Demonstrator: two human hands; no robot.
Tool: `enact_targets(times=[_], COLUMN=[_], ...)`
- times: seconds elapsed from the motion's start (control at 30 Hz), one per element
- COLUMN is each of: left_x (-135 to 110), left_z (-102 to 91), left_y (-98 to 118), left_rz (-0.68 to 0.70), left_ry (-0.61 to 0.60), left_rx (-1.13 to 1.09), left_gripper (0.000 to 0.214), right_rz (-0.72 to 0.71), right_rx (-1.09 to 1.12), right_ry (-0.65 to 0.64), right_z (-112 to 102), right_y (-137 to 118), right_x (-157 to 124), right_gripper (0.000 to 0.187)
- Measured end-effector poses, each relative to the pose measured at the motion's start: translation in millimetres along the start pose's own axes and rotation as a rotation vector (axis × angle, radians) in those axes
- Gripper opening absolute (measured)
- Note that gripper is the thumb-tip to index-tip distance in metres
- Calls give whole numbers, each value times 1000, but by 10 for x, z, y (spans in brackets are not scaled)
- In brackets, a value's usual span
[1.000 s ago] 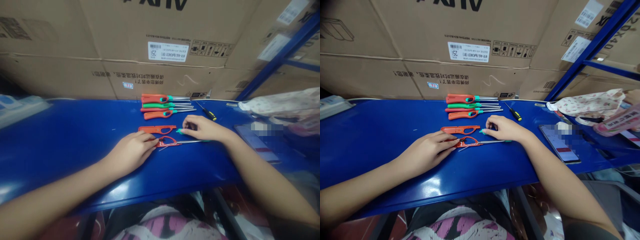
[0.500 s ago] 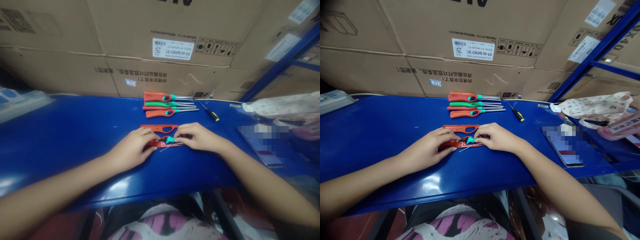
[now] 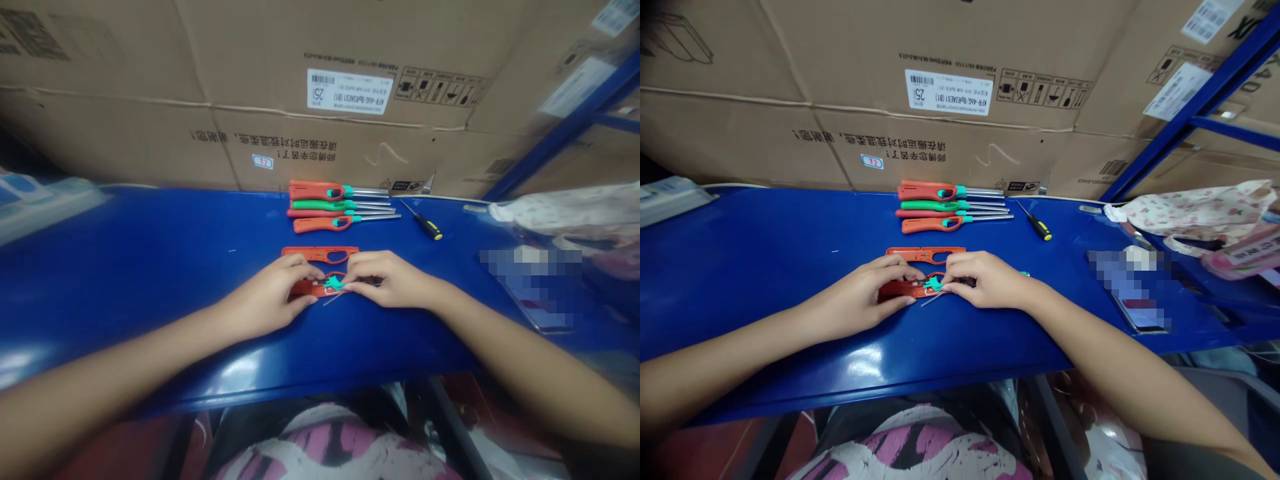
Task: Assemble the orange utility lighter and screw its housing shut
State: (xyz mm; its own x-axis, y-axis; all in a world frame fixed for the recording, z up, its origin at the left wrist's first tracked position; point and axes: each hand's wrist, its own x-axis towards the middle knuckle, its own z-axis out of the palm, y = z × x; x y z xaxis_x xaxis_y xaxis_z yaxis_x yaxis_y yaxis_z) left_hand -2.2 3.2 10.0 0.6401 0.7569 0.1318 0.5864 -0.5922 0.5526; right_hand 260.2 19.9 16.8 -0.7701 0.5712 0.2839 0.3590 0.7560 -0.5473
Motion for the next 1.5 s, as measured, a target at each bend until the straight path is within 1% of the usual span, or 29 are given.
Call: enact_targets(times=[0.13,0.27,0.43,0.53,0.67,0.83,0.93,1.03,1.13,1.23,1.3,1.4,1.5], left_x=[8,15,18,13,-4,-26,-37,-49,-55,-53,-50,-52,-61], left_z=[4,5,11,14,20,30,25,7,-9,-13,-12,-11,-7], left_y=[-12,-21,-32,-19,24,53,62,87,117,134,134,122,105], left_rz=[-12,3,15,5,30,130,207,242,248,243,242,257,262], left_ry=[-9,-3,5,0,8,7,-22,-74,-94,-94,-89,-80,-78], left_rx=[-23,-39,-48,-33,10,139,275,447,548,582,579,553,532], left_gripper=[26,25,24,24,27,42,42,43,43,43,43,44,42], right_rz=[-59,-99,-105,-88,-84,-156,-190,-207,-177,-126,-95,-57,-17], right_rx=[-48,-117,-148,-177,-280,-480,-568,-616,-592,-521,-460,-359,-271], right_ry=[14,1,1,-25,-65,-98,-136,-158,-128,-51,-23,-59,-138], right_z=[0,-5,-5,-11,-26,-35,-27,-20,-37,-83,-117,-136,-113], right_y=[-5,4,8,-9,-40,-91,-149,-205,-222,-194,-171,-159,-167], right_x=[-5,-10,-9,-10,-19,-24,-16,-10,-23,-50,-67,-76,-68], right_gripper=[16,19,21,21,23,25,24,22,22,22,20,16,18])
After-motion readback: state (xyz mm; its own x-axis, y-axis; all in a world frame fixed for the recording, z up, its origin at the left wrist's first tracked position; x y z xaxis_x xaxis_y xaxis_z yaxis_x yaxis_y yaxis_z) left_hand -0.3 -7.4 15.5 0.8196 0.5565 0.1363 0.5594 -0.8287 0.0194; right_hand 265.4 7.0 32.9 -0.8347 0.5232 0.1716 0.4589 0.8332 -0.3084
